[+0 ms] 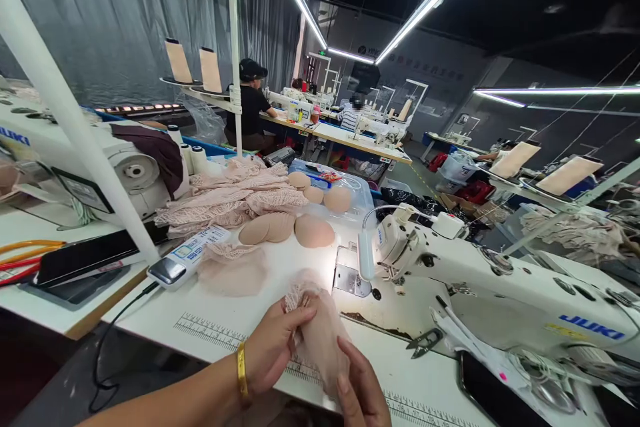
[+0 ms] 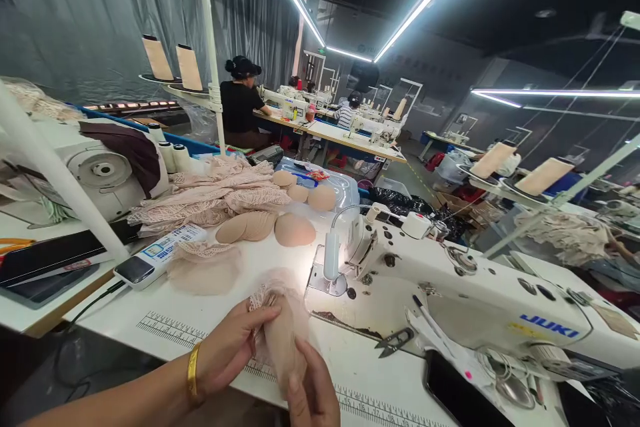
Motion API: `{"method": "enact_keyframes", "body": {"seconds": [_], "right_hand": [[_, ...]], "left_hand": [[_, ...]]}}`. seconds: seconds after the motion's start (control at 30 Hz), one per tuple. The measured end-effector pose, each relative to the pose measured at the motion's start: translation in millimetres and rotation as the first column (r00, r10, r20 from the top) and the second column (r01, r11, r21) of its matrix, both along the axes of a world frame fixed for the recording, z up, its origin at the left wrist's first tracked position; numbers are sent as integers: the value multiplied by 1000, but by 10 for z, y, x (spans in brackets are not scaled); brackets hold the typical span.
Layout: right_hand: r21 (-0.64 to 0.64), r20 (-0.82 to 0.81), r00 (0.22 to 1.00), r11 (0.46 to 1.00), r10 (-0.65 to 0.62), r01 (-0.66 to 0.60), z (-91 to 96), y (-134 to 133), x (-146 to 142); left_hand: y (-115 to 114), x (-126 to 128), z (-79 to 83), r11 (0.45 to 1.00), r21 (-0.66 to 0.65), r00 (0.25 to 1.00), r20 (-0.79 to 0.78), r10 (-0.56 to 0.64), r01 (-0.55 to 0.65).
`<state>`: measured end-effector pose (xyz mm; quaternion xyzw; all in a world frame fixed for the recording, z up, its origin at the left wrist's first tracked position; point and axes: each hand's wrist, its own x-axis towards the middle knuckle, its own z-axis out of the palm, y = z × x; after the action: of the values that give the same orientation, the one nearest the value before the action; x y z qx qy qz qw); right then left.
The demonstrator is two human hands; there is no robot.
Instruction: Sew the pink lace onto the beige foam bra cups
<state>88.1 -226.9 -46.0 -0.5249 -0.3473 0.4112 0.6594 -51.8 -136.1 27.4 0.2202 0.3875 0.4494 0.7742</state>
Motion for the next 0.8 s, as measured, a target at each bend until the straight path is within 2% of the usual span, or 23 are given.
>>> {"method": "enact_keyframes", "body": {"seconds": [0.07, 0.13, 0.2, 0.3, 0.5, 0.6, 0.7, 0.8], "right_hand": [[-34, -65, 997, 999, 28, -31, 130, 125, 103], [-101, -235, 969, 990, 70, -96, 251, 251, 207], [-131, -364, 925, 978, 107, -165, 318, 317, 266], [-99, -381, 915, 978, 133, -184, 315, 298, 243], [-41, -286, 957, 997, 57, -72, 263, 223, 112], [-48, -299, 954, 998, 20, -36, 264, 235, 111], [-52, -323, 946, 999, -8, -10, 250, 247, 130], [-52, -322, 947, 999, -14, -3, 225, 251, 149]], "left_hand": [[-38, 8, 19, 990, 10, 989, 59, -139, 138], [-92, 1, 31, 964, 24, 953, 144, -266, 265], [-120, -16, 37, 954, 25, 936, 188, -298, 299], [-107, -25, 32, 962, 20, 946, 175, -271, 272], [-15, 97, 22, 985, 95, 988, 54, -148, 142], [35, 173, 20, 997, -5, 996, 45, -75, 75], [58, 219, 8, 990, -116, 993, 99, -71, 82], [44, 230, 8, 987, -136, 986, 155, -66, 87]]}}
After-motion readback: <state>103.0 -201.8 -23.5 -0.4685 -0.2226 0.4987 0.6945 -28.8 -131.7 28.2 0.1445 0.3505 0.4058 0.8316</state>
